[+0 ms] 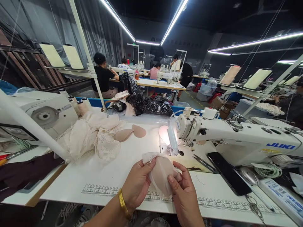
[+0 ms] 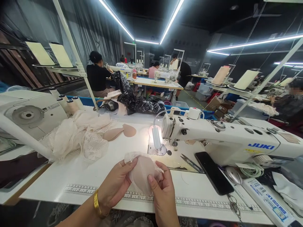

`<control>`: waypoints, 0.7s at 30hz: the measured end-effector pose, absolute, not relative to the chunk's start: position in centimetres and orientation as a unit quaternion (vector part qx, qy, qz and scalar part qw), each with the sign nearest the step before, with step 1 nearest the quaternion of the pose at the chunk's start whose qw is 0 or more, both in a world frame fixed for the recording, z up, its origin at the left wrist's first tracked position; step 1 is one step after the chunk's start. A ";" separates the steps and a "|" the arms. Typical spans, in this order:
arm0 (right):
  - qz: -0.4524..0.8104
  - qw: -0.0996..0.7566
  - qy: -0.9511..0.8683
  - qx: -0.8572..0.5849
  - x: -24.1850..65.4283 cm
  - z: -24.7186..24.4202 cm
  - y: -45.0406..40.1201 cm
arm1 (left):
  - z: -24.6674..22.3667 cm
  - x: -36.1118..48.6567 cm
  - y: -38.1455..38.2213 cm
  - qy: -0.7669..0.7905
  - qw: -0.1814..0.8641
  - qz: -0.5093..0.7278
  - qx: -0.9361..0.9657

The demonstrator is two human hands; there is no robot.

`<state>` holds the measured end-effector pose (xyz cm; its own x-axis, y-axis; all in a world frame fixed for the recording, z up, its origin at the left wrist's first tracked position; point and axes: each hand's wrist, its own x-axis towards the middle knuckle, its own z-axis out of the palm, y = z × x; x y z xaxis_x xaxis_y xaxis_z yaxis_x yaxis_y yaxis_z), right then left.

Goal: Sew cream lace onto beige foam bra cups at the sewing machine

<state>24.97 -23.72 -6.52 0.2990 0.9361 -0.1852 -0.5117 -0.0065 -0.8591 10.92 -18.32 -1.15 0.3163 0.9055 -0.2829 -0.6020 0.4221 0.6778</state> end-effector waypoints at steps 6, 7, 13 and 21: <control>0.540 0.654 -0.270 -0.456 25.5 -7.1 -23.5 | -1.0 11.5 -18.1 0.296 0.798 0.452 0.266; 0.537 0.652 -0.282 -0.455 25.6 -7.1 -23.5 | -1.0 11.6 -17.9 0.296 0.803 0.440 0.272; 0.536 0.518 -0.478 -0.465 29.3 -6.3 -23.9 | -0.1 10.9 -16.3 0.297 0.797 0.395 0.347; -0.057 0.314 -0.874 -0.367 36.2 -4.8 -16.4 | 0.4 11.0 -12.1 0.033 0.242 0.100 0.964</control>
<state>36.18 -16.40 -4.77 -0.5339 0.6053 0.5905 0.6766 0.7246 -0.1311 11.04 -12.10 0.36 0.9780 0.1117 0.1764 0.0151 -0.8803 0.4741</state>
